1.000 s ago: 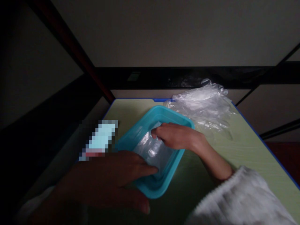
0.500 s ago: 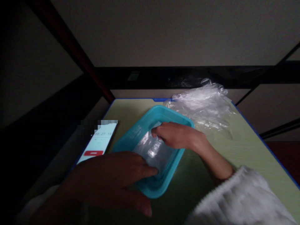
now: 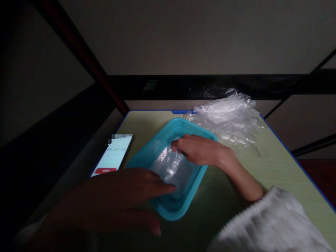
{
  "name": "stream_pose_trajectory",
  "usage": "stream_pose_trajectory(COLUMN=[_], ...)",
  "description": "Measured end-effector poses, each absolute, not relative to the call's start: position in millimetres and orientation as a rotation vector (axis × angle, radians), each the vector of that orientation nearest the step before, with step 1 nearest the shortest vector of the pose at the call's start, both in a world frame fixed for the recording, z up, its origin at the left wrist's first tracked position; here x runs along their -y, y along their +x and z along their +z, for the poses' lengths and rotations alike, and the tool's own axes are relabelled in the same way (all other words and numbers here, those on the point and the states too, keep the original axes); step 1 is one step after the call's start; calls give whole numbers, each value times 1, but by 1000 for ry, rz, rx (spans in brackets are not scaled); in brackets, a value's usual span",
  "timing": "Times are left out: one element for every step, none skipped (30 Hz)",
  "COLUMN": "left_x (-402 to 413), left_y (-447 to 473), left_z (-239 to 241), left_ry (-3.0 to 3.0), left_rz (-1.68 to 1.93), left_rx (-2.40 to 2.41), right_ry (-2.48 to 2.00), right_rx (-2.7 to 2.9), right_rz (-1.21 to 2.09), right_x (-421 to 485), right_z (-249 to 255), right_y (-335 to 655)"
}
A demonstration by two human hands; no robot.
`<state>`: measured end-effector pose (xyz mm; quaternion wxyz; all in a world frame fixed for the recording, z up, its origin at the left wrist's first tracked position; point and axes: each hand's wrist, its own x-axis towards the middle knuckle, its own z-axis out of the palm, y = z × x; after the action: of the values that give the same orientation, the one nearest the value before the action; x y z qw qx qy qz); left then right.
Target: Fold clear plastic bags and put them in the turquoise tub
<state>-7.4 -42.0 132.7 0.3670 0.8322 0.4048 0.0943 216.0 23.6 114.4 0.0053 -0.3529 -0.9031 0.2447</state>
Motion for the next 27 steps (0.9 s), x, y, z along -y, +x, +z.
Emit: stream_pose_trajectory(left_x=[42,41,40,39,38,37,36,34,33,32,31,30,30,30,30,31,33,34,36,38,39,41,41,42,42,42,41], left_y=[-8,-8,-8,-9,-9,-10,-11,-12,-13,-14,-15,-16,-16,-16,-17,-17,-17,-18,-19,-20,-21,-22,-23,-24,-24,-25,-25], left_z=[136,139,143,146,148,150,152,152,151,150,147,143,138,133,126,120,113,106,99,93,88,84,80,77,75,73,72], left_ry=[2175,2213,2245,2266,2273,2264,2248,2226,2204,2188,2177,2167,2155,2137,2115,2081,2033,1972,1903,1838,1784,1735,1691,1652,1615,1575,1530], left_rz=[166,95,54,38,36,43,59,84,117,166,238,332,448,588,725,877,1015,1131,1206,1234,1224,1216,1195,1173,1150,1124,1098], left_rx=[-984,-936,-915,-911,-913,-923,-933,-947,-966,-990,-1020,-1058,-1106,-1162,-1215,-1307,-1417,-1524,-1616,-1666,-1689,-1685,-1670,-1649,-1624,-1599,-1574], right_ry=[-1100,-1103,-1112,-1125,-1139,-1144,-1137,-1121,-1104,-1093,-1086,-1086,-1093,-1109,-1132,-1160,-1191,-1220,-1242,-1255,-1262,-1269,-1276,-1283,-1289,-1293,-1298], right_rx=[2823,2817,2810,2803,2796,2791,2787,2781,2768,2747,2719,2680,2632,2580,2525,2471,2418,2373,2338,2314,2296,2287,2279,2272,2265,2258,2247], right_rz=[766,762,754,743,731,725,724,723,713,690,653,602,544,487,435,394,363,344,335,333,334,337,336,336,336,338,341], right_x=[-23,-23,-23,-23,-23,-23,-23,-24,-24,-25,-25,-26,-26,-26,-26,-26,-26,-26,-26,-26,-26,-26,-26,-25,-25,-25,-26], right_z=[115,115,116,116,117,118,119,120,122,123,126,128,131,134,136,139,141,142,143,144,143,143,142,141,140,139,137], right_y=[216,217,217,217,217,218,218,218,219,219,220,221,222,223,225,227,228,230,232,233,234,235,235,235,235,234,234])
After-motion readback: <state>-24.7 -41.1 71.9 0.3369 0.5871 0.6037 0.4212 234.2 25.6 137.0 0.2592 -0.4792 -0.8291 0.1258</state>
